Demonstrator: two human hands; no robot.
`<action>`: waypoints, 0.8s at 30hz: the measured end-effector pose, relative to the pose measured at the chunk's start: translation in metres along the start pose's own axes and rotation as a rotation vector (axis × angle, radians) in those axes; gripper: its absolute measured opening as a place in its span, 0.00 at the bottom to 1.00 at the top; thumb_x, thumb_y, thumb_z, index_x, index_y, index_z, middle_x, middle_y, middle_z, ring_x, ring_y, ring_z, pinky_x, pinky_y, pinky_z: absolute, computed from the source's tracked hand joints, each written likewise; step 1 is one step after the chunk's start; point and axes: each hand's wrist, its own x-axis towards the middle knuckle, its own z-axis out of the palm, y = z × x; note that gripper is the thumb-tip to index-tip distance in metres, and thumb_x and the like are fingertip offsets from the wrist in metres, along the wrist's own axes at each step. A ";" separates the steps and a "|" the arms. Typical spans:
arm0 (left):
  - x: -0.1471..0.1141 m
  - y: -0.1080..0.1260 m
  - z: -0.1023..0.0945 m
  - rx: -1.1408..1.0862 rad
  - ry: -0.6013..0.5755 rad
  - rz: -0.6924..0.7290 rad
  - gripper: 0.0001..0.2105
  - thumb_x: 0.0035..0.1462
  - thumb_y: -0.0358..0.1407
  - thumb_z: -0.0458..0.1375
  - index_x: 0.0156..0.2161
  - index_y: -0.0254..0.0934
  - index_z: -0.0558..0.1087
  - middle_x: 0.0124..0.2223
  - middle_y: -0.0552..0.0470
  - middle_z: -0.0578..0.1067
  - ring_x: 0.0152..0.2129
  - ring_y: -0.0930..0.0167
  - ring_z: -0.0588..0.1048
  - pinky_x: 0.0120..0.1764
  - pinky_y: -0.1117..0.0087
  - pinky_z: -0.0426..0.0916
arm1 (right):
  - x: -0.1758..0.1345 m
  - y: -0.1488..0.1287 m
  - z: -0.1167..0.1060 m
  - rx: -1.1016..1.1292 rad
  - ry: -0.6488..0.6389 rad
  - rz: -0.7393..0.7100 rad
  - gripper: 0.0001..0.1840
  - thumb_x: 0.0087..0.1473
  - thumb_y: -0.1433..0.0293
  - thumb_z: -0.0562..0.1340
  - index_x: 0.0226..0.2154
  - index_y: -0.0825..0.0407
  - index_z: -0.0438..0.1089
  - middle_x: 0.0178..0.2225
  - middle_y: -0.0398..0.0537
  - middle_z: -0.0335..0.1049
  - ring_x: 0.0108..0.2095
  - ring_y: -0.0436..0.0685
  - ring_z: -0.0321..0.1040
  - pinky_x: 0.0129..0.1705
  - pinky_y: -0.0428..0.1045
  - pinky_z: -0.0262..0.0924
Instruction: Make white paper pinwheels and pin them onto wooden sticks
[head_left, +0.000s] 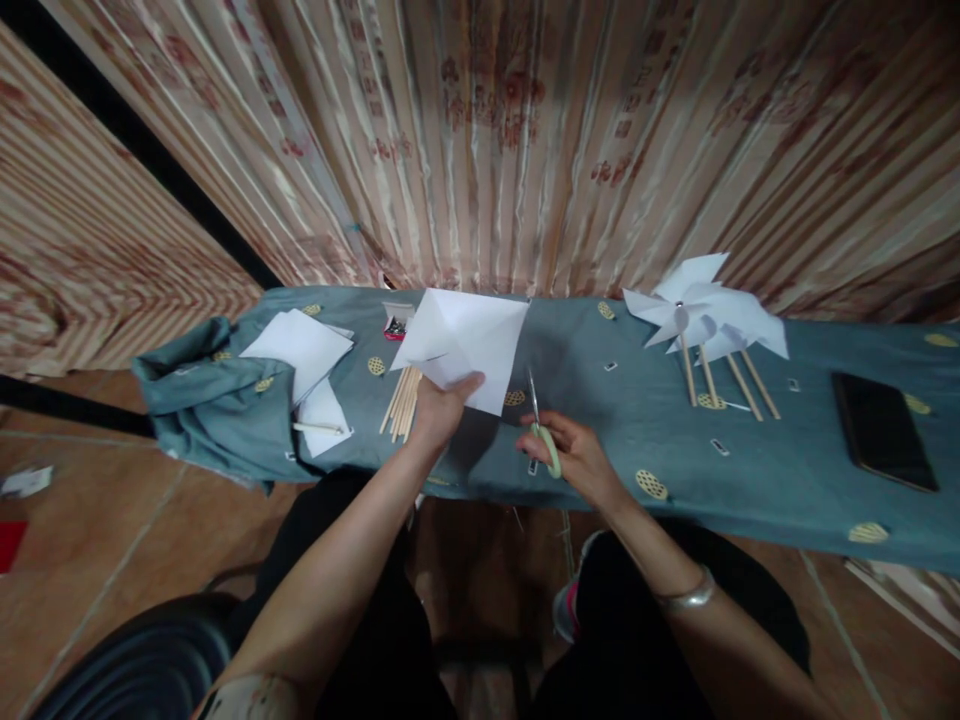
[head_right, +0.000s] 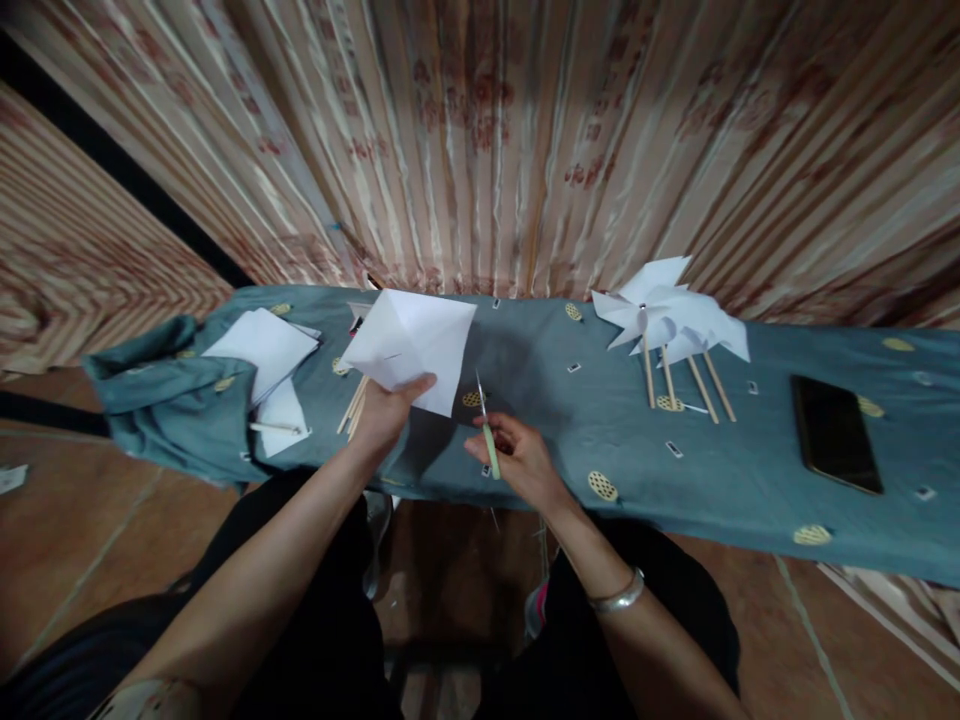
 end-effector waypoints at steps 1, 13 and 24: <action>0.002 0.002 -0.002 -0.007 0.013 0.007 0.19 0.34 0.37 0.70 0.35 0.32 0.76 0.38 0.44 0.80 0.36 0.62 0.77 0.40 0.65 0.72 | -0.003 0.002 0.000 -0.013 -0.048 0.010 0.25 0.42 0.53 0.70 0.40 0.50 0.71 0.29 0.44 0.75 0.29 0.53 0.69 0.31 0.48 0.62; -0.002 0.004 0.002 0.020 -0.014 0.041 0.16 0.36 0.36 0.69 0.35 0.33 0.76 0.38 0.45 0.80 0.41 0.60 0.78 0.42 0.64 0.73 | -0.012 0.003 -0.001 -0.022 -0.304 0.106 0.25 0.43 0.51 0.70 0.37 0.53 0.74 0.26 0.45 0.74 0.25 0.50 0.66 0.28 0.46 0.59; -0.002 -0.001 0.005 0.017 -0.029 0.016 0.17 0.36 0.35 0.70 0.36 0.33 0.76 0.36 0.46 0.80 0.37 0.60 0.78 0.41 0.63 0.73 | -0.009 -0.003 0.003 0.013 -0.276 0.160 0.25 0.38 0.52 0.73 0.33 0.53 0.74 0.24 0.44 0.74 0.23 0.49 0.65 0.26 0.45 0.59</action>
